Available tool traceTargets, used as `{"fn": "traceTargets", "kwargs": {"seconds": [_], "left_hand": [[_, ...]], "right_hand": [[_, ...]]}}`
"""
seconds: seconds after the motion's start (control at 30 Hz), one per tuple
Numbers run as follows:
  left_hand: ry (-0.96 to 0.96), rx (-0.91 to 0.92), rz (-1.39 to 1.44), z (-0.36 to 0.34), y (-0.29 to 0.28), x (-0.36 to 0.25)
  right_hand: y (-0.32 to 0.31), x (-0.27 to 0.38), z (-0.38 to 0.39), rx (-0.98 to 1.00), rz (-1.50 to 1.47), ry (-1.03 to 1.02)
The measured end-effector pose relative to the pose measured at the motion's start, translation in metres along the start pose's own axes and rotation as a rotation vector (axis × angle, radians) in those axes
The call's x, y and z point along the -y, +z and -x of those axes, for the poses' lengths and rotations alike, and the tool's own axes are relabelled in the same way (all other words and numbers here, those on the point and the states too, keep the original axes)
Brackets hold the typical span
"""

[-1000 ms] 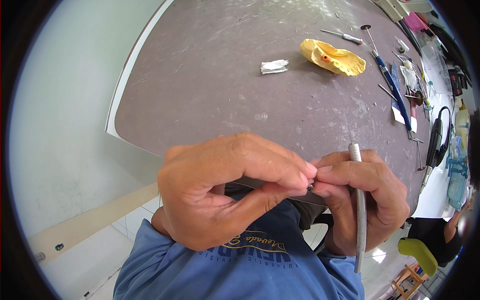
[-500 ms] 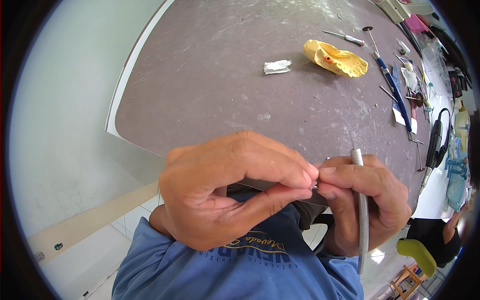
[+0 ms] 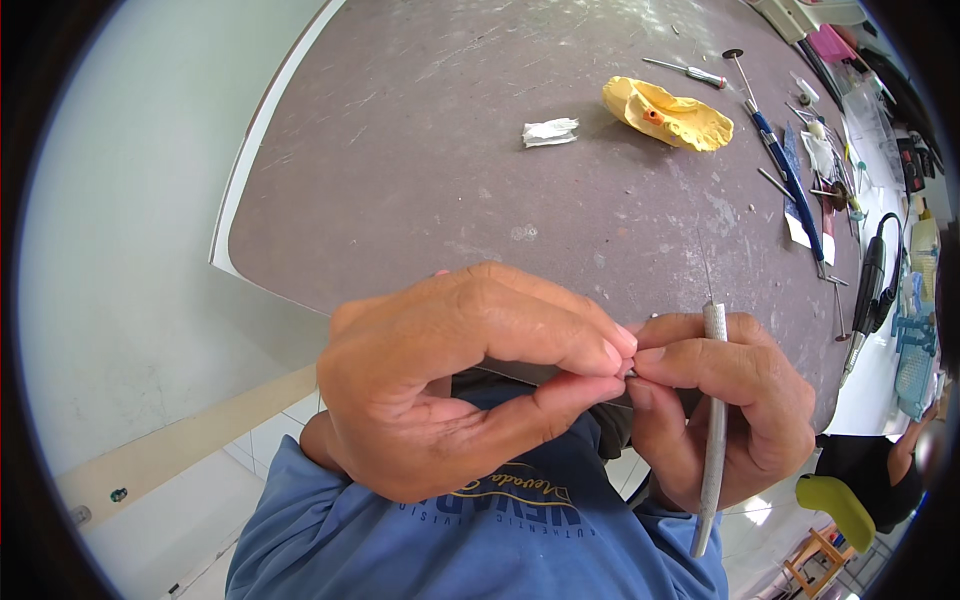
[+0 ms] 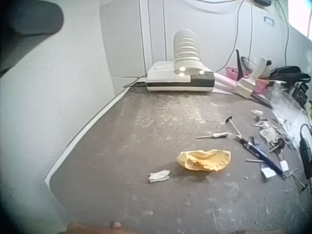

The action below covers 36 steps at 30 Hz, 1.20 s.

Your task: Applying and shaping composite material on a dental prosthesis and curing it with a UV light.

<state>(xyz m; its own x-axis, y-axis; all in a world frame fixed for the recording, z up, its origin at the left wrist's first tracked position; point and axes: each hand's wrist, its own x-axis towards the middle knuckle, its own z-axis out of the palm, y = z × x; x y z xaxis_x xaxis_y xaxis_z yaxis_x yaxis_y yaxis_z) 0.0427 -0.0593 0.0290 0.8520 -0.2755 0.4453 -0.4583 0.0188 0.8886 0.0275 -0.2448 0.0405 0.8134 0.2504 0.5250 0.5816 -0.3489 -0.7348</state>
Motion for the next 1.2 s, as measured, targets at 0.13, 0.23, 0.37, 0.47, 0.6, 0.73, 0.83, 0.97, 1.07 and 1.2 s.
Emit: {"fn": "traceTargets", "kwargs": {"seconds": [0.13,0.23,0.37,0.47,0.6,0.73,0.83,0.97,1.07,1.2], "left_hand": [[0.017,0.008,-0.021,-0.0005,0.0004,0.0008],[0.041,-0.004,-0.041,0.0002,0.0017,0.0019],[0.045,0.003,-0.030,-0.0012,0.0036,0.0036],[0.047,-0.010,-0.039,-0.0003,0.0033,0.0010],[0.057,-0.009,-0.037,-0.0004,0.0044,0.0039],[0.059,-0.006,-0.034,-0.0004,0.0041,0.0035],[0.073,0.001,-0.051,-0.0007,0.0035,0.0036],[0.080,0.006,-0.056,-0.0014,0.0023,0.0046],[0.096,0.029,-0.079,-0.0027,0.0021,0.0035],[0.095,0.029,-0.099,-0.0021,0.0022,0.0041]], "right_hand": [[0.0019,-0.0023,0.0009,-0.019,-0.002,-0.015],[0.0027,-0.0032,0.0007,-0.021,-0.001,-0.035],[0.0015,-0.0063,0.0010,-0.028,0.015,-0.074],[0.0028,-0.0055,0.0000,-0.036,-0.001,-0.082],[0.0033,-0.0046,0.0009,-0.042,-0.001,-0.049],[0.0051,-0.0029,0.0009,-0.052,0.004,-0.045],[0.0052,-0.0011,0.0006,-0.049,0.008,-0.027],[0.0058,-0.0009,0.0005,-0.038,0.006,-0.007],[0.0044,0.0006,0.0008,-0.033,0.017,-0.003],[0.0046,-0.0015,0.0005,-0.033,0.023,-0.018]]}}
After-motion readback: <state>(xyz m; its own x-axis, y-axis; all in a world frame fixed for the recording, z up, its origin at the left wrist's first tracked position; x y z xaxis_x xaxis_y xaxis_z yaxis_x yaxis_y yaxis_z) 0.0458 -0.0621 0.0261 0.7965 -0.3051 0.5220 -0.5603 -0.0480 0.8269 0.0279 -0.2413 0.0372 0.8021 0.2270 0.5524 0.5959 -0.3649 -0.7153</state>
